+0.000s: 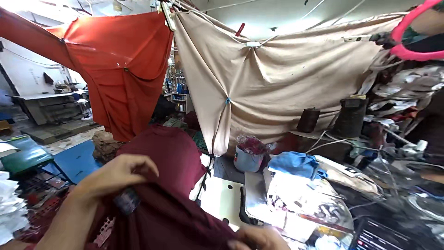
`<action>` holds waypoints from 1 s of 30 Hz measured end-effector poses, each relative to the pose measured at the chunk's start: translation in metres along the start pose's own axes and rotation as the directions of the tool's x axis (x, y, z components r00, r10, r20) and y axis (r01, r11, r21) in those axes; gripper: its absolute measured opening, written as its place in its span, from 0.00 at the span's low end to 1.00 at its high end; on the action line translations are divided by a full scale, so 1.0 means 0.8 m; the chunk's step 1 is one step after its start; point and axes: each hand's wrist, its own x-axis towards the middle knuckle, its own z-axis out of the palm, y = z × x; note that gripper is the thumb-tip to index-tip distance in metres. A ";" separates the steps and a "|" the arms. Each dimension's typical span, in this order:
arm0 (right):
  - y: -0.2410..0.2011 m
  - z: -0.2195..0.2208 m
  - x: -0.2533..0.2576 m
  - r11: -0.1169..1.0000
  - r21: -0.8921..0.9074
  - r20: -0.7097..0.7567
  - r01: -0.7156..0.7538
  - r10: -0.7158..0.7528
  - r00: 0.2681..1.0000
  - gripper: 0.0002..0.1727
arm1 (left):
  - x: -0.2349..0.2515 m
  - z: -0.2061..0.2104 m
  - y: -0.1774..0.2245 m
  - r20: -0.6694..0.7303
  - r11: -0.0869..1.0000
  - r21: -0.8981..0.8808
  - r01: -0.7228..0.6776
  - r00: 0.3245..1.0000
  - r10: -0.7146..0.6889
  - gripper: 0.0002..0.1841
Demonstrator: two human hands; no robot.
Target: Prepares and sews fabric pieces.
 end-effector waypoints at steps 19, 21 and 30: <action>0.260 0.128 0.002 0.898 -0.246 -0.214 -0.365 0.317 0.924 0.13 | -0.149 0.419 -0.107 0.142 0.248 -0.751 0.612 0.517 -0.844 0.14; 0.269 0.133 -0.004 0.917 -0.237 -0.261 -0.321 0.259 0.930 0.12 | -0.146 0.443 -0.112 0.383 -0.073 -0.780 0.621 0.381 -0.841 0.25; 0.281 0.128 -0.032 0.939 -0.241 -0.310 -0.244 0.164 0.936 0.11 | -0.097 0.488 -0.134 0.503 -0.416 -0.843 0.341 0.227 -0.834 0.33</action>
